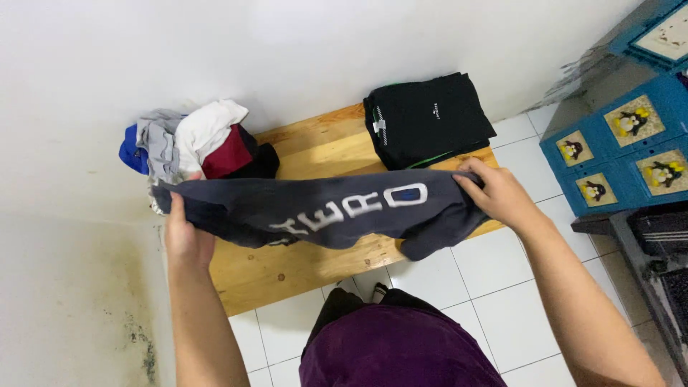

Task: The person folds a black t-shirt and a dark gray t-shirt on a wooden table. They smooth and align each garment, fold the sleeves and body, then place the finished folds into a neat stack on the table.

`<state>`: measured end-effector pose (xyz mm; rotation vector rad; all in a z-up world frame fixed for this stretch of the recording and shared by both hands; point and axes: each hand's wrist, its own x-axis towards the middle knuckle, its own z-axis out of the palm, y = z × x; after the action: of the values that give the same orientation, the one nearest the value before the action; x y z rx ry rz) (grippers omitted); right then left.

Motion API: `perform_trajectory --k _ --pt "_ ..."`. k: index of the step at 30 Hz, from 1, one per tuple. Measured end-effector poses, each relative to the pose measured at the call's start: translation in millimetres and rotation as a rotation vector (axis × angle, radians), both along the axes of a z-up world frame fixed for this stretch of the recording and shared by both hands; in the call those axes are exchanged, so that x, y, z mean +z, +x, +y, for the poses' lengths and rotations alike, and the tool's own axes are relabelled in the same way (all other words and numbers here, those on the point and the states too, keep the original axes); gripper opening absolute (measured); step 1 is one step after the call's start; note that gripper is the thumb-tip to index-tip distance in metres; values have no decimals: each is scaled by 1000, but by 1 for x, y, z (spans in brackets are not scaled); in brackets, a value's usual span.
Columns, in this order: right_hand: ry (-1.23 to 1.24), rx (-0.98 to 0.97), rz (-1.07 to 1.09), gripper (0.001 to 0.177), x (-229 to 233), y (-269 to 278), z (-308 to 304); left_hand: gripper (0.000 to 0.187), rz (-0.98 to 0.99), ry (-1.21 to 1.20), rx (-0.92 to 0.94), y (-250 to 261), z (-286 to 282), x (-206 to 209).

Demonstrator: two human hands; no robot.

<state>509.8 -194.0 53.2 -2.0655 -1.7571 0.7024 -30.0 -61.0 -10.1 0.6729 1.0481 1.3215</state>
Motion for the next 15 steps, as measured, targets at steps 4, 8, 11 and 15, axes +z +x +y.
perform_trajectory --k 4,8,11,15 --pt "-150 43 -180 42 29 -17 -3 54 39 12 24 2 14 36" --pt "-293 77 -461 35 -24 7 -3 58 691 32 41 21 19 83" --pt "-302 36 -495 25 -44 23 1 77 1149 -52 -3 -4 35 29" --pt "-106 16 -267 20 -66 66 8 84 1174 -277 -55 -13 30 16"
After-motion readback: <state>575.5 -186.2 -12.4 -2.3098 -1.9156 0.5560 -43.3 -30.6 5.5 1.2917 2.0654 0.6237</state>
